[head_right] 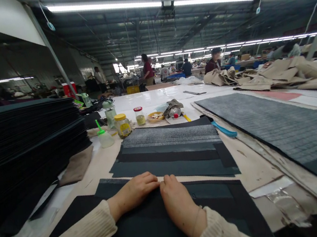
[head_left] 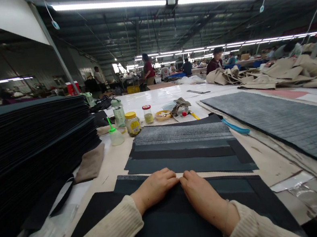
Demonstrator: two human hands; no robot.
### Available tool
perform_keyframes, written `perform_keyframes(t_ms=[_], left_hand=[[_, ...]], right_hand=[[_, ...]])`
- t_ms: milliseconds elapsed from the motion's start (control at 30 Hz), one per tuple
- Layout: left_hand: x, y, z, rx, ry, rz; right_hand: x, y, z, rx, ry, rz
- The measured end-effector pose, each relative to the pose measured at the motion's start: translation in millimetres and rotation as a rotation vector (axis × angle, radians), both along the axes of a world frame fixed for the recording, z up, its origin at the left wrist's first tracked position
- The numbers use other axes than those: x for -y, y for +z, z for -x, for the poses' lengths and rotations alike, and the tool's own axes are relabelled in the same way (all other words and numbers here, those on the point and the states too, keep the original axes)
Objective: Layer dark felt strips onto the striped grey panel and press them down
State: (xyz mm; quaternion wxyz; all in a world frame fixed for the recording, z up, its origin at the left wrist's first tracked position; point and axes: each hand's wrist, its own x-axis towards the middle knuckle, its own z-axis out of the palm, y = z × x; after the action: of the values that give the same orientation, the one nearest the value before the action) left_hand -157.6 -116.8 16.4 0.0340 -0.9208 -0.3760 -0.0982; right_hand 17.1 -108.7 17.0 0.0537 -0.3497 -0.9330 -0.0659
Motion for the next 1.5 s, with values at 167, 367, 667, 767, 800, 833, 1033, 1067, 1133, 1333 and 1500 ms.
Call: perform_keyframes(t_ms=[167, 367, 667, 767, 800, 833, 1033, 1067, 1133, 1333, 1500], left_hand=[[6, -2.2, 27, 0.080, 0.071, 0.032], [16, -8.2, 47, 0.121, 0.109, 0.020], [21, -7.4, 69, 0.165, 0.124, 0.053], [27, -10.1, 83, 0.197, 0.170, 0.031], [29, -11.1, 85, 0.197, 0.176, 0.020], [30, -12.0, 85, 0.192, 0.177, 0.008], [31, -9.7, 85, 0.107, 0.136, -0.031], [32, -8.7, 89, 0.105, 0.139, -0.024], [36, -7.4, 100, 0.124, 0.176, -0.008], [47, -11.6, 124, 0.172, 0.253, -0.032], [46, -9.6, 124, 0.078, 0.210, -0.074]], right_hand=[[-1, -11.7, -4, -0.069, 0.011, -0.045], [1, -4.2, 18, -0.036, 0.095, -0.044], [11, 2.2, 41, 0.033, 0.093, -0.012], [9, 6.5, 46, 0.046, 0.119, -0.007], [9, 7.8, 50, 0.039, 0.131, -0.001], [9, 8.3, 55, 0.029, 0.143, 0.005], [16, -3.6, 80, -0.016, 0.173, -0.070], [16, -5.0, 80, -0.023, 0.182, -0.077], [15, -4.1, 79, -0.024, 0.196, -0.065], [14, 9.4, 94, 0.022, 0.241, -0.022], [19, -1.7, 113, 0.026, 0.281, -0.074]])
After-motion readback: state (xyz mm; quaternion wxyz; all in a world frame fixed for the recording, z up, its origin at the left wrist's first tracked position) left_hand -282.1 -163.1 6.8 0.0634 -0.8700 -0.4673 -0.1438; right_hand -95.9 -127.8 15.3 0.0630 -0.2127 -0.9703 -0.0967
